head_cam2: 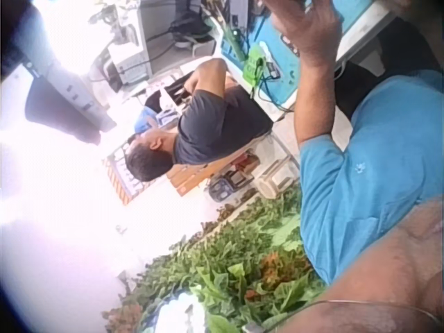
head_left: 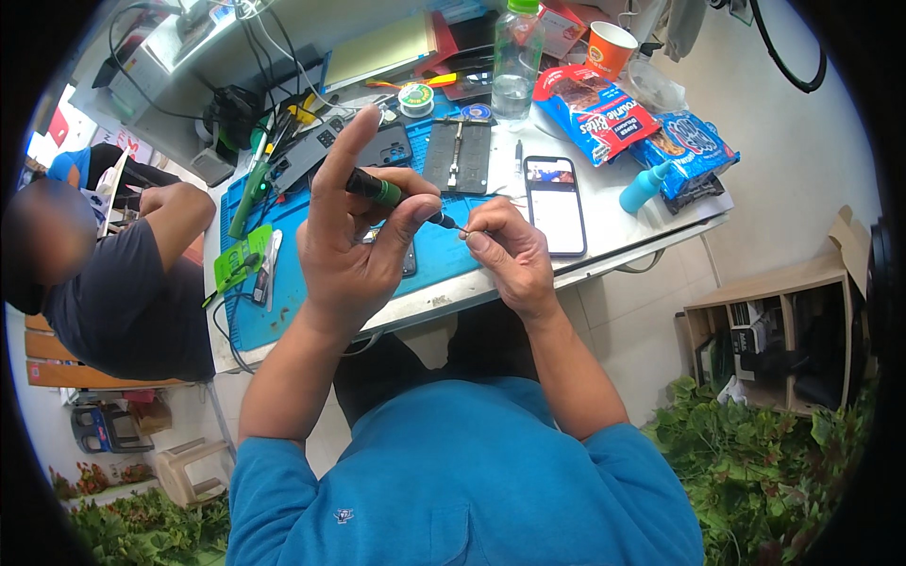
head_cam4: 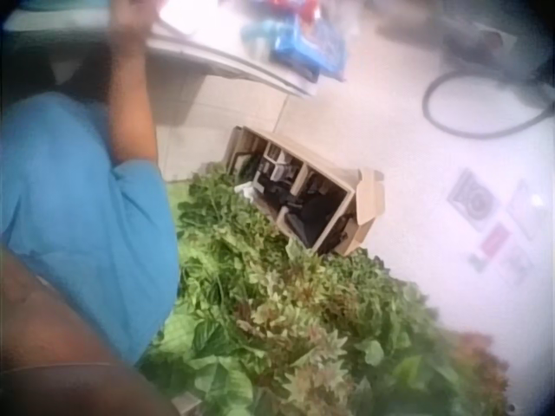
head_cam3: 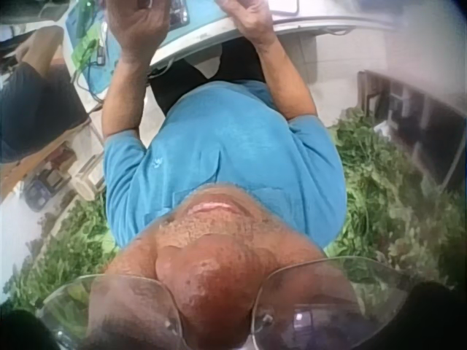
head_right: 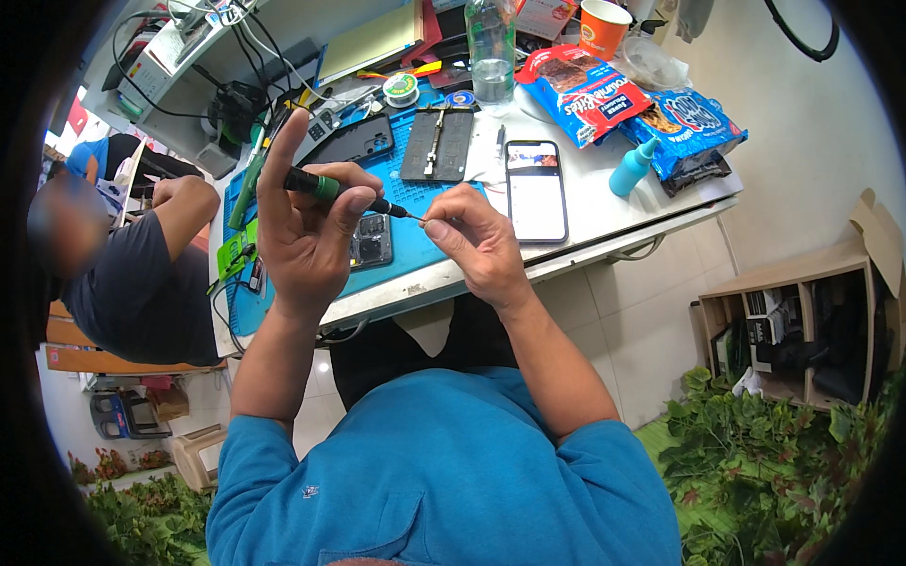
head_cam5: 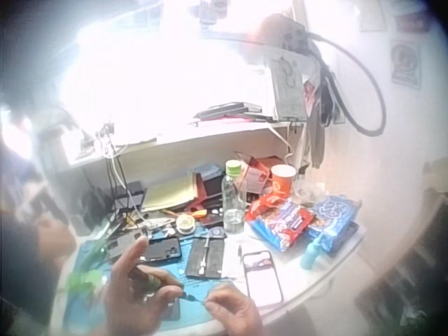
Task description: The person uses a green electric screwdriver to remove screws from the back of a disassembled smartphone. They then lift the back cover to inspect the internal components, including the battery and motherboard, before placing the cover back down.
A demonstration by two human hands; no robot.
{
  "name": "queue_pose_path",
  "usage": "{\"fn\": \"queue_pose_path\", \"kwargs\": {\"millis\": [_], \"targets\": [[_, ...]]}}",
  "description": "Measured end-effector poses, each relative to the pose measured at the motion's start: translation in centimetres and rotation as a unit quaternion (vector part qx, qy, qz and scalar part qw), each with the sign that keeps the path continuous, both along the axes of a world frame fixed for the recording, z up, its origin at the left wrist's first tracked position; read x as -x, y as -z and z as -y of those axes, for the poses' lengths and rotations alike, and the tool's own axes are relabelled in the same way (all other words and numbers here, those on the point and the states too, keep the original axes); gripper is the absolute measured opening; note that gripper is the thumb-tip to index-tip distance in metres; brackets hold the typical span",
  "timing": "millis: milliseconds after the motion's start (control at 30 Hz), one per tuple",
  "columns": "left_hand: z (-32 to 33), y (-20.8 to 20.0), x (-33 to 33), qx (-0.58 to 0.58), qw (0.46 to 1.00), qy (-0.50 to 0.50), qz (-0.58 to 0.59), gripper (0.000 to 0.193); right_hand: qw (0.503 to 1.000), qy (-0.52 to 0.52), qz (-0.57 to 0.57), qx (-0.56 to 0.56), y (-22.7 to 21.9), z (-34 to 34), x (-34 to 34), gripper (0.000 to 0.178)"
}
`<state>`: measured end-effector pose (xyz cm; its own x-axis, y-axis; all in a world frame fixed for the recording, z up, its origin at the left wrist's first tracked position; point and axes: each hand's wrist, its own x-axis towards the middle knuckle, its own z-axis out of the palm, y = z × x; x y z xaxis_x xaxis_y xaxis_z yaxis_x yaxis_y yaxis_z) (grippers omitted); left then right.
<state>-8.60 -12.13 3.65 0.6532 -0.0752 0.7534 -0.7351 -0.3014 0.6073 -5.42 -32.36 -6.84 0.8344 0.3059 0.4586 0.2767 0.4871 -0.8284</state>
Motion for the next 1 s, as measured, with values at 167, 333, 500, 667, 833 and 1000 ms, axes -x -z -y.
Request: {"fn": "queue_pose_path", "kwargs": {"millis": [167,333,500,667,833,1000], "targets": [[0.0,0.2,-0.1,0.003,1.000,0.003,-0.007,0.080,1.000,0.011,0.010,0.003,0.0,-0.1,0.0,0.008],[-0.1,0.2,-0.1,0.006,1.000,0.009,-0.011,0.079,0.999,0.018,0.025,0.010,0.0,0.0,-0.1,0.008],[-1.0,-0.1,-0.4,-0.062,0.997,0.047,0.023,0.082,1.000,0.003,-0.001,0.009,-0.1,0.2,-0.1,0.008],[-1.4,-0.3,-0.4,-0.063,0.995,0.081,-0.017,0.087,0.999,-0.017,-0.030,-0.012,-0.3,0.0,0.1,0.009],[-1.5,-0.6,0.2,-0.055,0.997,0.033,-0.051,0.090,0.997,0.030,0.041,0.052,-0.3,-0.3,0.1,0.010],[-1.7,-0.3,0.0,-0.066,0.997,0.009,-0.042,0.091,0.993,0.068,0.055,0.077,-0.3,-0.9,0.5,0.011]]}}
